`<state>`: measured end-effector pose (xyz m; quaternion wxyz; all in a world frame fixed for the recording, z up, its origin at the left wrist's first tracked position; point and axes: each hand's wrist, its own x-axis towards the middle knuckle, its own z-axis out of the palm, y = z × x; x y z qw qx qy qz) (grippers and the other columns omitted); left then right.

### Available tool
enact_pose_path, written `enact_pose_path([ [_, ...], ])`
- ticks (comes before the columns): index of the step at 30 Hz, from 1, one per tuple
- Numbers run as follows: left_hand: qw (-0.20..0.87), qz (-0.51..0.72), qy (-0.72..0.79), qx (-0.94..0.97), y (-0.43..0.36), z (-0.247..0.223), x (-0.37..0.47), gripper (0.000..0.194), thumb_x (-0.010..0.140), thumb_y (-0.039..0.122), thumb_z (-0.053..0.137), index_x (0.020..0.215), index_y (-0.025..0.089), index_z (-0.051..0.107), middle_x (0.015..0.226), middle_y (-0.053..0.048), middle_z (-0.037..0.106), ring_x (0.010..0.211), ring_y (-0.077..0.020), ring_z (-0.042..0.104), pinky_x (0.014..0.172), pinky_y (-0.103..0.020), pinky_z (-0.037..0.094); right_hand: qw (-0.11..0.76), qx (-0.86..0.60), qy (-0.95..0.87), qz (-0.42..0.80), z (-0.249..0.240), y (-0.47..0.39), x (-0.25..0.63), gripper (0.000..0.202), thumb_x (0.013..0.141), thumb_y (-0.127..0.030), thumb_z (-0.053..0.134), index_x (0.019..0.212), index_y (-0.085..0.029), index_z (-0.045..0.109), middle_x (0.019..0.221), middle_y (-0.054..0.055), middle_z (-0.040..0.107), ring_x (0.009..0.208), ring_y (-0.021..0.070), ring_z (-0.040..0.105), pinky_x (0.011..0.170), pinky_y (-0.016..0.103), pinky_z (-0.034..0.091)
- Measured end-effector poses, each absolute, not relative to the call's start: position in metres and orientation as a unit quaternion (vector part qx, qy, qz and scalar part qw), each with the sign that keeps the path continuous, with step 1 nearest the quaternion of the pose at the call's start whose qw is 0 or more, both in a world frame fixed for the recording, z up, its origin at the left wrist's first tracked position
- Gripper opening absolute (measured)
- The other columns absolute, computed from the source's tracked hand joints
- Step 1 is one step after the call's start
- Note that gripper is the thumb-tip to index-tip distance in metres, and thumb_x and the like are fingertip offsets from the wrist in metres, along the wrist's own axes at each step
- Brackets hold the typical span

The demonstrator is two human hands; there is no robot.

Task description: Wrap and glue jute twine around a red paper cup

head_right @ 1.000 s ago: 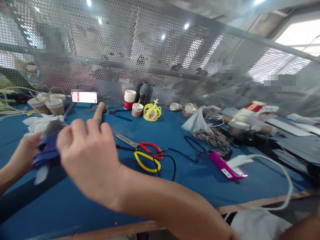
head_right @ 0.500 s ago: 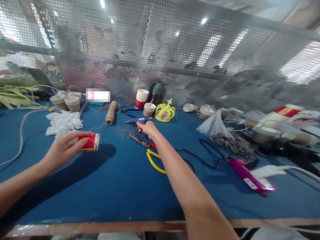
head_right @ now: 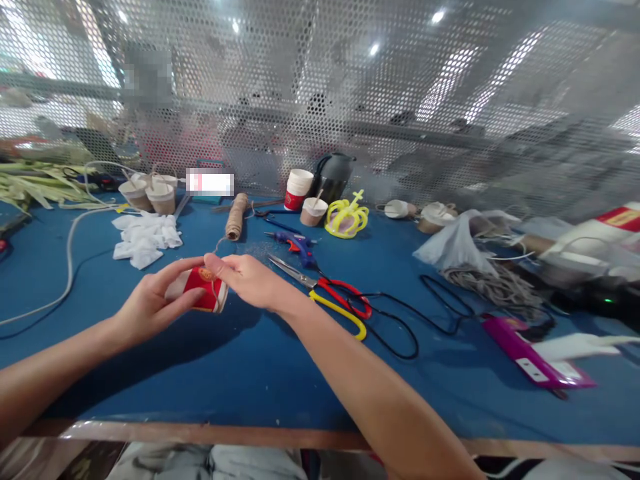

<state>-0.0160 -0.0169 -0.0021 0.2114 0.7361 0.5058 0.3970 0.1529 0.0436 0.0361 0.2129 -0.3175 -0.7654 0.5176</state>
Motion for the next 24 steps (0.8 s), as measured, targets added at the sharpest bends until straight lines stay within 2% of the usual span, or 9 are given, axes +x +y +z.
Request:
enact_pose_path([
  [2,0.209,0.392,0.5,0.743,-0.019,0.0,-0.016,0.044,0.08,0.031,0.049,0.121,0.015,0.047,0.08,-0.002,0.066,0.055,-0.0087,0.054,0.054,-0.018,0.045,0.23,-0.313,-0.697,0.603,0.031,0.042,0.15,0.037,0.079,-0.05,0.049,0.082,-0.017,0.064,0.079,0.002,0.066,0.077,0.0143,0.059,0.077,0.03,0.043],
  [4,0.229,0.398,0.502,0.733,-0.02,0.002,-0.015,0.045,0.08,0.032,0.05,0.121,0.016,0.045,0.084,-0.002,0.066,0.057,-0.0094,0.055,0.054,-0.018,0.045,0.264,-0.311,-0.628,0.663,0.027,0.042,0.15,0.025,0.071,-0.04,0.063,0.082,-0.017,0.063,0.078,0.001,0.066,0.075,0.0122,0.059,0.077,0.028,0.044],
  [7,0.279,0.42,0.509,0.697,-0.02,0.004,-0.013,0.046,0.079,0.033,0.051,0.121,0.016,0.046,0.075,-0.001,0.064,0.054,-0.0096,0.053,0.053,-0.018,0.045,0.311,-0.326,-0.563,0.693,0.026,0.041,0.151,0.019,0.061,-0.028,0.072,0.073,-0.016,0.063,0.082,0.001,0.065,0.075,0.0107,0.058,0.077,0.028,0.043],
  [10,0.343,0.448,0.512,0.648,-0.018,0.005,-0.011,0.046,0.077,0.035,0.053,0.118,0.015,0.047,0.068,0.001,0.06,0.052,-0.0094,0.051,0.051,-0.018,0.044,0.356,-0.345,-0.558,0.666,0.028,0.039,0.156,0.015,0.061,-0.027,0.071,0.068,-0.016,0.061,0.081,0.0,0.064,0.074,0.0098,0.056,0.079,0.028,0.041],
  [15,0.433,0.462,0.507,0.585,-0.016,0.005,-0.009,0.049,0.075,0.036,0.056,0.119,0.015,0.047,0.064,0.003,0.056,0.052,-0.0087,0.049,0.051,-0.018,0.044,0.394,-0.37,-0.572,0.617,0.027,0.037,0.163,0.014,0.062,-0.027,0.069,0.069,-0.017,0.061,0.076,-0.001,0.062,0.075,0.01,0.054,0.08,0.029,0.039],
  [24,0.452,0.45,0.504,0.583,-0.02,0.009,-0.006,0.047,0.074,0.033,0.057,0.116,0.014,0.05,0.062,0.004,0.054,0.049,-0.0065,0.044,0.047,-0.015,0.04,0.389,-0.389,-0.586,0.595,0.018,0.036,0.164,0.016,0.064,-0.028,0.069,0.07,-0.016,0.061,0.073,-0.001,0.061,0.073,0.0106,0.054,0.078,0.028,0.04],
])
